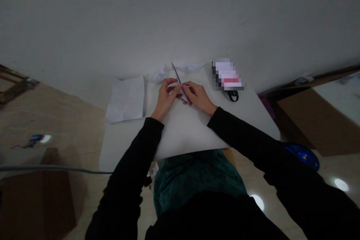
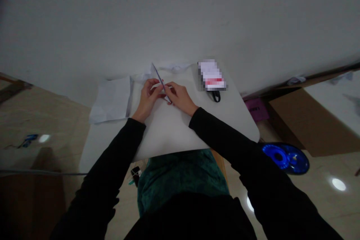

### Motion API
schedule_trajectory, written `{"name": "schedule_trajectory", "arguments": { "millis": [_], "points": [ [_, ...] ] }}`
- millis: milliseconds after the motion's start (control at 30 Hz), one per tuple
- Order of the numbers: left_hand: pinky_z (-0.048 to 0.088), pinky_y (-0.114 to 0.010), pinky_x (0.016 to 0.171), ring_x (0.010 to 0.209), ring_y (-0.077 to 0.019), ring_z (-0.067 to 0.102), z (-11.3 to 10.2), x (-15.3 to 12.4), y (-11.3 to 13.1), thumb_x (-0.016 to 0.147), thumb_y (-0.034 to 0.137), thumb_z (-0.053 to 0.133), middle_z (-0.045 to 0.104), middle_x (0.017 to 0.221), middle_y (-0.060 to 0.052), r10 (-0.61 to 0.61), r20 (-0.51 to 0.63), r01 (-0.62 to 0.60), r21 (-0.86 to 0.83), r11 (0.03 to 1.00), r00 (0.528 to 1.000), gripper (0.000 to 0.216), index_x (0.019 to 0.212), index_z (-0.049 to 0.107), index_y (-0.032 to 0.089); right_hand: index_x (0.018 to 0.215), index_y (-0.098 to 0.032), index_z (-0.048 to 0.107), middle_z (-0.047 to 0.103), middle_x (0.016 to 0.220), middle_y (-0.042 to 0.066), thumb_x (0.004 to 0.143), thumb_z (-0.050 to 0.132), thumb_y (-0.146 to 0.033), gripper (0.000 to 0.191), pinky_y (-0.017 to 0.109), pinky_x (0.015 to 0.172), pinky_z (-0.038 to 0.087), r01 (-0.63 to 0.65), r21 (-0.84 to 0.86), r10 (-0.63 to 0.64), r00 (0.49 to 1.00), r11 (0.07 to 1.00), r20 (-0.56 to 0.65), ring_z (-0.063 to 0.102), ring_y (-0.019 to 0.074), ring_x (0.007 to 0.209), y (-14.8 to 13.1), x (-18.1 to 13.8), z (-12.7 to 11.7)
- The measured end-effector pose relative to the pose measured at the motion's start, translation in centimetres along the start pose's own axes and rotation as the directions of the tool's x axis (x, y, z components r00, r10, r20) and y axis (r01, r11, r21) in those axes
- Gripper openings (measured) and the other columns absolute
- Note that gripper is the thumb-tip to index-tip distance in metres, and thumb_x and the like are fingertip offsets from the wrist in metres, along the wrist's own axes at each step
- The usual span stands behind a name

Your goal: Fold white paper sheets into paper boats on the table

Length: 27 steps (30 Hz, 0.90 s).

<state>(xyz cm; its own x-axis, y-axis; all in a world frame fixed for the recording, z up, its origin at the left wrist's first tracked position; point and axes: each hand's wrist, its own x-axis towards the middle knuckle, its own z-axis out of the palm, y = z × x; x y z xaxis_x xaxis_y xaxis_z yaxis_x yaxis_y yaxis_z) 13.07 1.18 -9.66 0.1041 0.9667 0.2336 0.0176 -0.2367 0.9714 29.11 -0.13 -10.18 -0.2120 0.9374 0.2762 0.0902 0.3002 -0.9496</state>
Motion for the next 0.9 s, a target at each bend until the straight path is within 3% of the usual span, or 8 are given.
{"name": "schedule_trajectory", "arguments": {
  "millis": [133,267,433,533,633,800,900],
  "points": [
    [0.059,-0.026,0.068,0.094,-0.0158,0.064,0.1,0.0,-0.2,0.083,0.047,0.076,0.054,0.124,-0.007,0.025,-0.017,-0.024,0.089,0.996,1.000,0.042,0.107,0.050,0.024,0.106,-0.020,0.062,0.065,0.063,-0.003,0.099,0.047,-0.056,0.039,0.024,0.052,0.047,0.037,-0.135,-0.037,0.999,0.990,0.001,0.061,0.0120,0.051,0.1,0.0,-0.1],
    [0.054,-0.027,0.071,0.104,-0.0192,0.063,0.3,-0.5,-0.1,0.084,0.037,0.073,0.053,0.132,-0.008,0.104,0.021,-0.106,0.220,0.970,0.994,0.043,0.117,0.047,0.026,0.104,-0.021,0.062,0.064,0.063,-0.003,0.094,0.055,-0.036,0.019,0.026,0.060,0.045,0.081,-0.331,-0.112,0.991,0.940,-0.076,0.060,0.0145,0.058,0.1,0.0,0.1],
    [0.052,-0.030,0.073,0.111,-0.0248,0.061,1.0,-1.4,0.5,0.085,0.031,0.069,0.053,0.138,-0.012,0.194,0.120,-0.220,0.271,0.937,0.974,0.049,0.128,0.046,0.027,0.102,-0.022,0.062,0.064,0.068,0.001,0.098,0.049,-0.037,0.021,0.029,0.062,0.043,0.114,-0.433,-0.168,0.982,0.894,-0.090,0.057,0.0171,0.059,0.7,0.0,0.1],
    [0.052,-0.031,0.074,0.112,-0.0255,0.060,1.5,-1.7,0.5,0.085,0.024,0.067,0.053,0.140,-0.012,0.197,0.135,-0.228,0.283,0.932,0.971,0.051,0.131,0.047,0.027,0.103,-0.022,0.062,0.065,0.070,0.003,0.100,0.044,-0.037,0.023,0.030,0.064,0.044,0.131,-0.470,-0.187,0.979,0.873,-0.075,0.057,0.0185,0.060,1.1,0.1,-0.1],
    [0.052,-0.031,0.074,0.107,-0.0239,0.062,1.6,-1.5,0.2,0.083,0.019,0.066,0.056,0.136,-0.011,0.171,0.087,-0.190,0.311,0.931,0.981,0.050,0.130,0.047,0.026,0.109,-0.020,0.064,0.068,0.073,0.005,0.101,0.042,-0.035,0.027,0.031,0.068,0.046,0.143,-0.488,-0.188,0.981,0.861,-0.043,0.059,0.0195,0.063,1.1,0.0,-0.1],
    [0.052,-0.038,0.097,0.112,-0.0229,0.064,1.3,-0.9,-0.3,0.088,0.019,0.062,0.067,0.118,-0.007,0.164,-0.060,-0.143,0.262,0.954,0.985,0.028,0.114,0.057,0.024,0.122,-0.017,0.066,0.071,0.078,0.005,0.099,0.045,-0.028,0.034,0.030,0.071,0.048,0.164,-0.489,-0.179,0.984,0.857,0.015,0.060,0.0183,0.064,0.7,-0.1,0.1],
    [0.052,-0.040,0.102,0.108,-0.0218,0.067,1.0,-0.6,-0.3,0.086,0.019,0.065,0.072,0.110,-0.005,0.124,-0.119,-0.098,0.204,0.974,0.985,0.021,0.106,0.063,0.024,0.124,-0.019,0.068,0.073,0.079,0.004,0.097,0.047,-0.027,0.035,0.030,0.072,0.050,0.157,-0.450,-0.178,0.984,0.879,-0.006,0.061,0.0171,0.064,0.6,-0.2,0.2]
  ]
}}
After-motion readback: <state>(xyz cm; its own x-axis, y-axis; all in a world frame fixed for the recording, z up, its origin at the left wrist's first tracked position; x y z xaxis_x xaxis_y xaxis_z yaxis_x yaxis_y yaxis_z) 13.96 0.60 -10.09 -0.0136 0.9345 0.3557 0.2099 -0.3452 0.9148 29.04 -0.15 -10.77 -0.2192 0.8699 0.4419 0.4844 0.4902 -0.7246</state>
